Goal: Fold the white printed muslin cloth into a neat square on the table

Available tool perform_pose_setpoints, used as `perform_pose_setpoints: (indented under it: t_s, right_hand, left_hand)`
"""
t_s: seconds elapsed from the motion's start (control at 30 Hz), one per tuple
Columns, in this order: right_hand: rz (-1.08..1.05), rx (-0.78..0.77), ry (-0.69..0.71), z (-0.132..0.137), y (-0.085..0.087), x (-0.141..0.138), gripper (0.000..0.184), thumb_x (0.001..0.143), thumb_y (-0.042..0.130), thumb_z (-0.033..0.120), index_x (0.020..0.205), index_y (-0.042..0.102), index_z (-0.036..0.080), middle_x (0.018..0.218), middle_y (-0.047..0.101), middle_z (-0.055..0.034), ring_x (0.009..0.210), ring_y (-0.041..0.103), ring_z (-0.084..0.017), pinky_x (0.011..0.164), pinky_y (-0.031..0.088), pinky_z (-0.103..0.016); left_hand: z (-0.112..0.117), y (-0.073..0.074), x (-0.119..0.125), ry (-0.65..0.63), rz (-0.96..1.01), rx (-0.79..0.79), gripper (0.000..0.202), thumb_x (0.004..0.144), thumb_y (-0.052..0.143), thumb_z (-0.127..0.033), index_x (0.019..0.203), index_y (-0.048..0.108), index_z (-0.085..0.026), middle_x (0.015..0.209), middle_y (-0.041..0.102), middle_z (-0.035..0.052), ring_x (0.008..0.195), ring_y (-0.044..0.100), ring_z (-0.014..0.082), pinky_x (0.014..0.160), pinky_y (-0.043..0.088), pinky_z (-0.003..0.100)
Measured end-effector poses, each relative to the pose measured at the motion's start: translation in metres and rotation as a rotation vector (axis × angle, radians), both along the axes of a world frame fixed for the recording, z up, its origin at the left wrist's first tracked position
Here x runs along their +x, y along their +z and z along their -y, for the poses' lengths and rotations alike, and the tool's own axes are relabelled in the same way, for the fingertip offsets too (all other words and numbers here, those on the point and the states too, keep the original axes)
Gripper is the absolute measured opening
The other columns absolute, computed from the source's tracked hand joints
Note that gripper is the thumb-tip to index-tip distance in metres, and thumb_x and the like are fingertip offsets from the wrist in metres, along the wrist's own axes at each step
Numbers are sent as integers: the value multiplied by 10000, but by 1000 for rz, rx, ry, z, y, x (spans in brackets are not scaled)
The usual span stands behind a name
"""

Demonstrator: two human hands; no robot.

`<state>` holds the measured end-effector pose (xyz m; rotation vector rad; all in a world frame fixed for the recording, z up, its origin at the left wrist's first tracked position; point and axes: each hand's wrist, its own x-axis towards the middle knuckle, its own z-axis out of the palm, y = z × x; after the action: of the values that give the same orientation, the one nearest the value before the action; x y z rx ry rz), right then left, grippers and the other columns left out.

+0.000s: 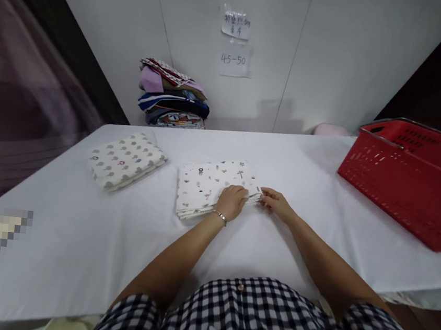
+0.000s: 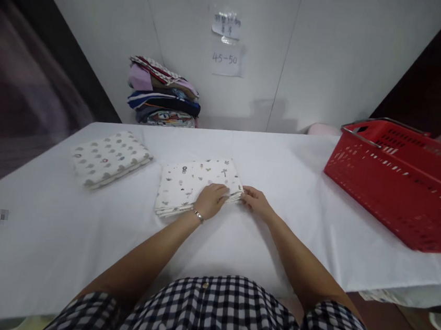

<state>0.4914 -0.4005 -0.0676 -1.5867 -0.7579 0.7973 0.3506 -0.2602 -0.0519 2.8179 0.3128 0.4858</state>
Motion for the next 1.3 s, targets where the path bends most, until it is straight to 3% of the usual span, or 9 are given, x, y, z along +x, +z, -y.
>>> perform_pose_setpoints:
  t_s: [0.13, 0.33, 0.47, 0.6, 0.93, 1.1, 1.3]
  right_hand:
    - [-40, 63, -7, 3, -4, 0, 474, 712, 602, 376, 1139, 576, 172, 655, 571, 10, 506, 447, -87, 426, 327, -208]
    - [-19, 88, -50, 1, -14, 2, 457, 732, 580, 373, 1133, 591, 154, 638, 581, 8, 496, 428, -79, 449, 336, -215]
    - [40, 151, -49, -2, -18, -1, 457, 710, 615, 390, 1117, 593, 184, 855, 634, -17, 644, 527, -98, 590, 443, -238]
    - [120, 165, -58, -4, -18, -5, 456, 736, 585, 415, 1136, 577, 197, 978, 625, -36, 731, 556, -118, 656, 467, -254]
    - [560, 53, -189, -12, -17, -10, 338, 768, 478, 267, 1074, 611, 212, 947, 640, -18, 663, 528, -112, 621, 436, -229]
    - [441, 126, -167, -12, -21, -9, 319, 801, 466, 331, 1055, 602, 194, 925, 635, -29, 669, 540, -115, 620, 450, -235]
    - [358, 147, -129, -8, -23, -4, 350, 773, 484, 316, 1068, 617, 183, 726, 593, 9, 604, 496, -108, 590, 426, -240]
  left_hand:
    - [9, 3, 19, -8, -5, 3, 220, 851, 494, -285, 1046, 576, -223, 1084, 591, 46, 985, 497, 201, 834, 406, 349]
    - [7, 2, 24, 27, -33, -32, 204, 870, 464, -299, 1007, 591, -218, 1004, 604, 34, 931, 500, 185, 817, 407, 317]
    - [5, 4, 28, 37, -52, -12, 194, 877, 444, -262, 965, 609, -210, 954, 606, 38, 899, 503, 187, 794, 409, 316]
    - [8, 6, 32, 51, -35, 26, 220, 892, 404, -243, 891, 618, -195, 903, 602, 49, 870, 504, 191, 773, 407, 322]
    - [12, 9, 31, 50, -31, 65, 235, 904, 382, -238, 846, 605, -190, 888, 590, 56, 862, 503, 188, 756, 398, 325]
    - [13, 4, 26, 27, 67, -25, 204, 879, 452, -352, 954, 578, -209, 934, 585, 33, 884, 500, 177, 786, 411, 315]
    - [14, -2, 18, 21, 110, -6, 213, 836, 519, -273, 1036, 518, -198, 1061, 557, 51, 988, 477, 198, 841, 402, 338]
